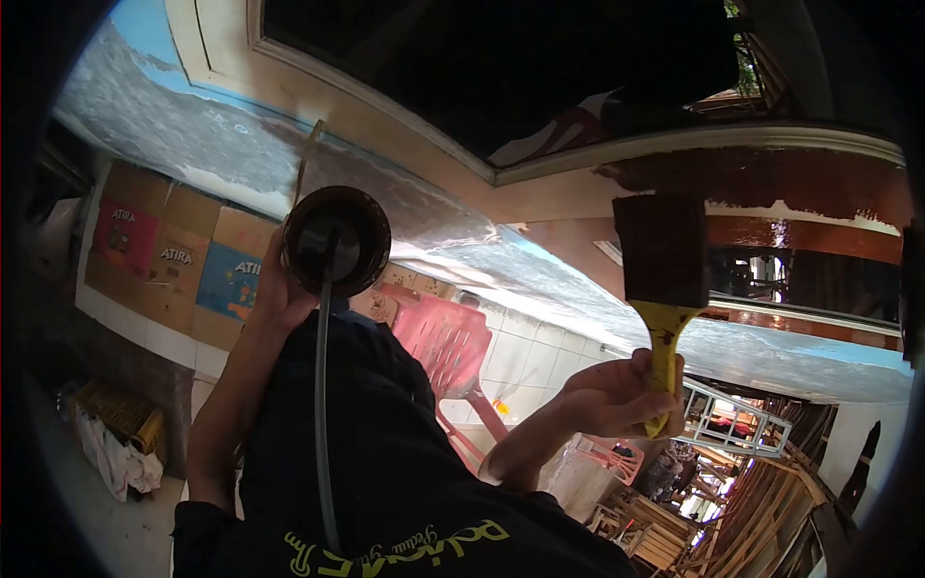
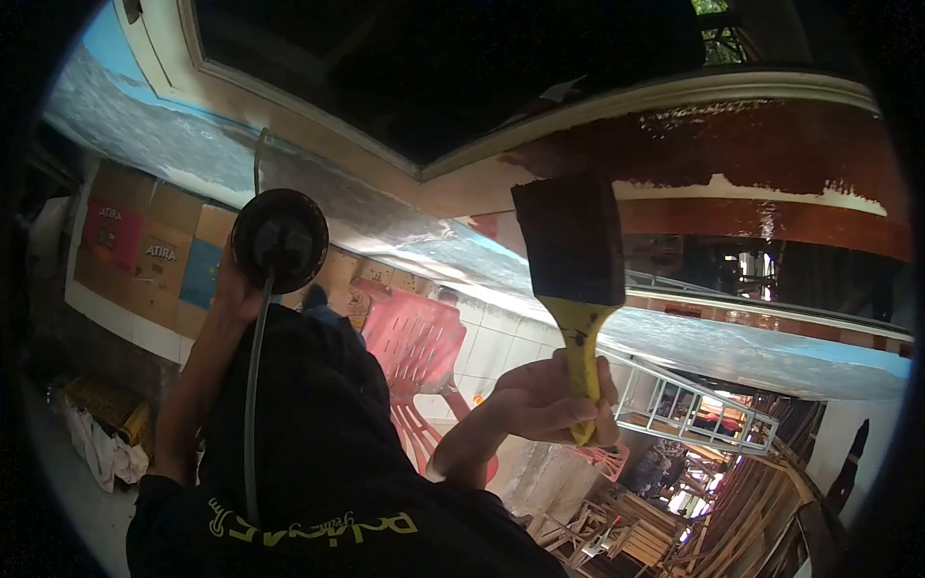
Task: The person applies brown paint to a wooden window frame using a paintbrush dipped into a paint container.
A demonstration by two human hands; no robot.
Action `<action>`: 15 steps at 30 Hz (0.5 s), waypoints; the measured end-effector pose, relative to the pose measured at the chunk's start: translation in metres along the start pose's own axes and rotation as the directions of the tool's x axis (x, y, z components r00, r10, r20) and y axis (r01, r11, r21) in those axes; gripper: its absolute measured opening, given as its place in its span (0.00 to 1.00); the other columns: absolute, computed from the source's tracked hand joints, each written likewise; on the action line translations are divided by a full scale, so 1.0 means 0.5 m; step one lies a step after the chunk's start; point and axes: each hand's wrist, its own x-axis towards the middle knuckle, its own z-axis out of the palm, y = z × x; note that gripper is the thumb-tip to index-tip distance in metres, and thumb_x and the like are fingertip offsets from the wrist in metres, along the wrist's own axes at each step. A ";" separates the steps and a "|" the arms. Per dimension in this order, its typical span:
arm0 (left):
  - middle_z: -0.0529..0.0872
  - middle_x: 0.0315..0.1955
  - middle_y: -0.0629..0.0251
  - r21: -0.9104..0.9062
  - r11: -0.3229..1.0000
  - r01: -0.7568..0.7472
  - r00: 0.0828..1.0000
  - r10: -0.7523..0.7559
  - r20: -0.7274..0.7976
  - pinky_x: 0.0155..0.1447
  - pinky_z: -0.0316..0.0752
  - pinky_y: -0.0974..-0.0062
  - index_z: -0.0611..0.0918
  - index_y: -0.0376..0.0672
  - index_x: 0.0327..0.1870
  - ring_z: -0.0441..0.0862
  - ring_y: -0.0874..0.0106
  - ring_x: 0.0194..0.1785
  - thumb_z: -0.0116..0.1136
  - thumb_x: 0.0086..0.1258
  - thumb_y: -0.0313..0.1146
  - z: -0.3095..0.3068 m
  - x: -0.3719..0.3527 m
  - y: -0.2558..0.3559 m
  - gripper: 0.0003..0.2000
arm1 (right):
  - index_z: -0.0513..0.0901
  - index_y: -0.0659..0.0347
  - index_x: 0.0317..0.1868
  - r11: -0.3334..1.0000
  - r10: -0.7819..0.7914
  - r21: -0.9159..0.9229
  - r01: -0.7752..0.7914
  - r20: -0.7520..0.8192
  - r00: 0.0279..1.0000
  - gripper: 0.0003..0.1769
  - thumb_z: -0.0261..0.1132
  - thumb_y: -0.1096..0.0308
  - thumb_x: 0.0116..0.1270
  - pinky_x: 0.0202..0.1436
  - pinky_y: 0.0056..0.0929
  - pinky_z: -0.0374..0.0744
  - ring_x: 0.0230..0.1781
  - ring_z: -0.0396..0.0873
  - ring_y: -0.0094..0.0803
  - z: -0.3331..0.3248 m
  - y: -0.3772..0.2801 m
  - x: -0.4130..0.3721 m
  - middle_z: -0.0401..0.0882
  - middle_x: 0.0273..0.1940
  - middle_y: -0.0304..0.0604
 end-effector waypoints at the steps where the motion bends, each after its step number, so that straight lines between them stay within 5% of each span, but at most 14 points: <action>1: 0.79 0.52 0.63 0.004 1.000 -0.005 1.000 0.005 0.005 0.52 0.77 0.64 0.74 0.45 0.58 0.77 0.67 0.54 0.40 0.72 0.53 -0.005 -0.001 0.001 0.24 | 0.59 0.57 0.43 1.000 0.017 0.008 -0.017 -0.018 1.000 0.11 0.48 0.59 0.73 0.40 0.29 0.80 0.39 0.76 0.33 -0.006 0.001 -0.001 0.71 0.43 0.51; 10: 0.76 0.54 0.63 0.035 0.994 -0.101 0.992 0.103 -0.071 0.53 0.77 0.65 0.72 0.45 0.60 0.75 0.68 0.56 0.37 0.73 0.53 -0.034 -0.019 0.008 0.24 | 0.62 0.53 0.42 0.986 0.120 0.124 -0.115 -0.038 0.992 0.08 0.47 0.59 0.73 0.38 0.22 0.72 0.35 0.71 0.23 -0.020 -0.017 -0.006 0.72 0.38 0.42; 15: 0.70 0.60 0.51 -0.034 0.998 -0.060 0.998 0.060 -0.005 0.56 0.75 0.46 0.66 0.43 0.64 0.73 0.52 0.60 0.39 0.71 0.56 -0.072 -0.026 0.020 0.29 | 0.63 0.53 0.44 0.958 0.182 0.235 -0.164 -0.059 0.981 0.09 0.48 0.58 0.72 0.37 0.21 0.74 0.33 0.73 0.25 -0.031 -0.034 -0.020 0.73 0.40 0.44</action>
